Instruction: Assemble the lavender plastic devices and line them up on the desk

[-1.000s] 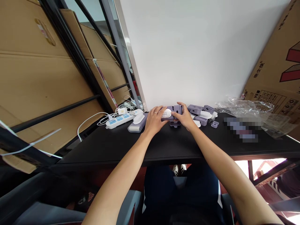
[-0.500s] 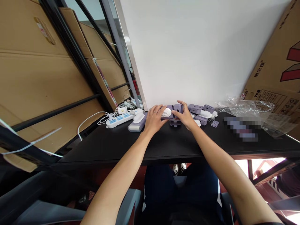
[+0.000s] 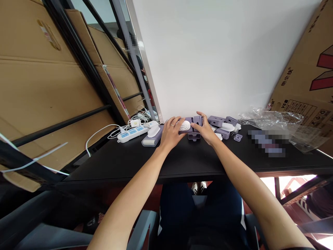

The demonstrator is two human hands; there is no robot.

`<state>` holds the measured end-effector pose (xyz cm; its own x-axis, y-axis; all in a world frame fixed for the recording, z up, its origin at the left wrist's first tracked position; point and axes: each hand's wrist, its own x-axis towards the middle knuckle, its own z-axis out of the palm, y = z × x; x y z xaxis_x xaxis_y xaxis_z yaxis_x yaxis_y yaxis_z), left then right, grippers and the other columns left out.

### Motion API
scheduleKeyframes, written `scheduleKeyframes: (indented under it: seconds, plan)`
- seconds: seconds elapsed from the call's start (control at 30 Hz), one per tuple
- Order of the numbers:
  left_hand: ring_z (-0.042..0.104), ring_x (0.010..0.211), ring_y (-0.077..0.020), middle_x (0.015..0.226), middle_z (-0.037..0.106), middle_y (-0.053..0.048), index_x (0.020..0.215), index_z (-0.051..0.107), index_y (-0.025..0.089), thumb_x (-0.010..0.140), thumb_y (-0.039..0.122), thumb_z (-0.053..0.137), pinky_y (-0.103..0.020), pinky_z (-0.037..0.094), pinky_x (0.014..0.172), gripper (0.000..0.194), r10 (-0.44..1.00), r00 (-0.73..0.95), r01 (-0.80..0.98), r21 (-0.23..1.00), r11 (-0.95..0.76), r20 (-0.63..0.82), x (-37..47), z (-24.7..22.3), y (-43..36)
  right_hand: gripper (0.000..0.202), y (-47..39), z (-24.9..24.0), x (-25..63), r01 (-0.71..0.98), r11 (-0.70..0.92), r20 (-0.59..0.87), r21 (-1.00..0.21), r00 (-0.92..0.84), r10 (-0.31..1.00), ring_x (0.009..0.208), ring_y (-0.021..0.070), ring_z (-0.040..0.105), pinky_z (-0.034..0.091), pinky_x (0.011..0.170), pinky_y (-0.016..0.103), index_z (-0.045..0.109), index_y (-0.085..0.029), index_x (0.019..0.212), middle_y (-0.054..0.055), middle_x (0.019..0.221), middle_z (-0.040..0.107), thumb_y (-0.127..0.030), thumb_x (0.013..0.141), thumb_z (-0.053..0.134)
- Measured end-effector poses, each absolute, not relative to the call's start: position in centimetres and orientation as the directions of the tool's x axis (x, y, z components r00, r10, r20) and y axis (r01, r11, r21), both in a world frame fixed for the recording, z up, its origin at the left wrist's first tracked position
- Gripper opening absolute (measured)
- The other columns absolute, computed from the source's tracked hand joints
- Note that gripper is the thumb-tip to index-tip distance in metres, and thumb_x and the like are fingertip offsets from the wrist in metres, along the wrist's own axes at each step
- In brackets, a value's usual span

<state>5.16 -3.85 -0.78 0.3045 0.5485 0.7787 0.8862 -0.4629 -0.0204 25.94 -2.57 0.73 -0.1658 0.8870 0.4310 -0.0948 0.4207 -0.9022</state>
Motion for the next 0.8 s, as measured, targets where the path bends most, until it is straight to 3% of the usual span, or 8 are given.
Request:
scheduleKeyframes:
  seconds: [0.1, 0.33, 0.43, 0.57, 0.7, 0.8]
  plan:
    - [0.049, 0.145, -0.0338, 0.154, 0.059, -0.011, 0.152, 0.054, 0.024, 0.093, 0.039, 0.073, -0.051, 0.038, 0.124, 0.063, 0.536, 0.318, 0.882, -0.036, -0.47, 0.782, 5.2, -0.8, -3.9, 0.09, -2.7, 0.8, 26.0, -0.057, 0.431, 0.434, -0.9, -0.181, 0.882, 0.137, 0.0278, 0.05, 0.041, 0.119, 0.044, 0.037, -0.029, 0.157, 0.009, 0.151, 0.051, -0.055, 0.081, 0.078]
    - [0.05, 0.144, -0.0339, 0.152, 0.06, -0.012, 0.152, 0.055, 0.023, 0.092, 0.037, 0.074, -0.05, 0.04, 0.122, 0.064, 0.573, 0.299, 0.893, -0.011, -0.451, 0.764, 6.1, -0.5, -4.8, 0.097, -2.6, 0.4, 25.7, 0.011, 0.444, 0.437, -0.896, -0.16, 0.885, 0.149, 0.0284, 0.041, 0.033, 0.126, 0.046, 0.029, -0.029, 0.162, 0.01, 0.167, 0.036, -0.065, 0.084, 0.073]
    - [0.05, 0.144, -0.0339, 0.153, 0.059, -0.012, 0.153, 0.055, 0.024, 0.093, 0.036, 0.073, -0.05, 0.039, 0.123, 0.064, 0.578, 0.3, 0.897, -0.018, -0.441, 0.759, 6.3, -0.4, -5.0, 0.092, -2.6, 0.3, 25.6, 0.022, 0.445, 0.438, -0.895, -0.139, 0.888, 0.154, 0.0272, 0.036, 0.03, 0.128, 0.045, 0.028, -0.031, 0.163, 0.007, 0.17, 0.033, -0.075, 0.09, 0.061]
    - [0.048, 0.146, -0.0343, 0.155, 0.058, -0.011, 0.154, 0.054, 0.026, 0.094, 0.038, 0.071, -0.051, 0.036, 0.124, 0.063, 0.599, 0.298, 0.901, -0.012, -0.433, 0.743, 6.5, -0.3, -5.1, 0.084, -2.1, 0.0, 25.5, -0.002, 0.41, 0.407, -0.912, -0.129, 0.904, 0.153, 0.0265, 0.04, 0.033, 0.127, 0.049, 0.031, -0.037, 0.163, 0.005, 0.169, 0.037, -0.083, 0.094, 0.041]
    - [0.045, 0.148, -0.0353, 0.158, 0.055, -0.01, 0.155, 0.053, 0.029, 0.095, 0.037, 0.068, -0.055, 0.033, 0.125, 0.062, 0.632, 0.291, 0.908, 0.001, -0.42, 0.718, 6.7, -0.2, -5.4, 0.085, -1.6, -0.5, 25.2, 0.019, 0.48, 0.475, -0.877, -0.11, 0.873, 0.16, 0.022, 0.028, 0.021, 0.132, 0.045, 0.032, -0.032, 0.163, 0.005, 0.173, 0.03, -0.085, 0.096, 0.029]
    - [0.045, 0.148, -0.0354, 0.157, 0.056, -0.011, 0.155, 0.052, 0.029, 0.095, 0.038, 0.069, -0.055, 0.033, 0.125, 0.063, 0.631, 0.285, 0.909, 0.007, -0.418, 0.722, 6.9, -0.2, -5.6, 0.088, -1.7, -0.5, 24.9, 0.017, 0.498, 0.494, -0.867, -0.092, 0.864, 0.162, 0.0214, 0.022, 0.02, 0.133, 0.043, 0.03, -0.03, 0.164, 0.005, 0.175, 0.025, -0.086, 0.096, 0.026]
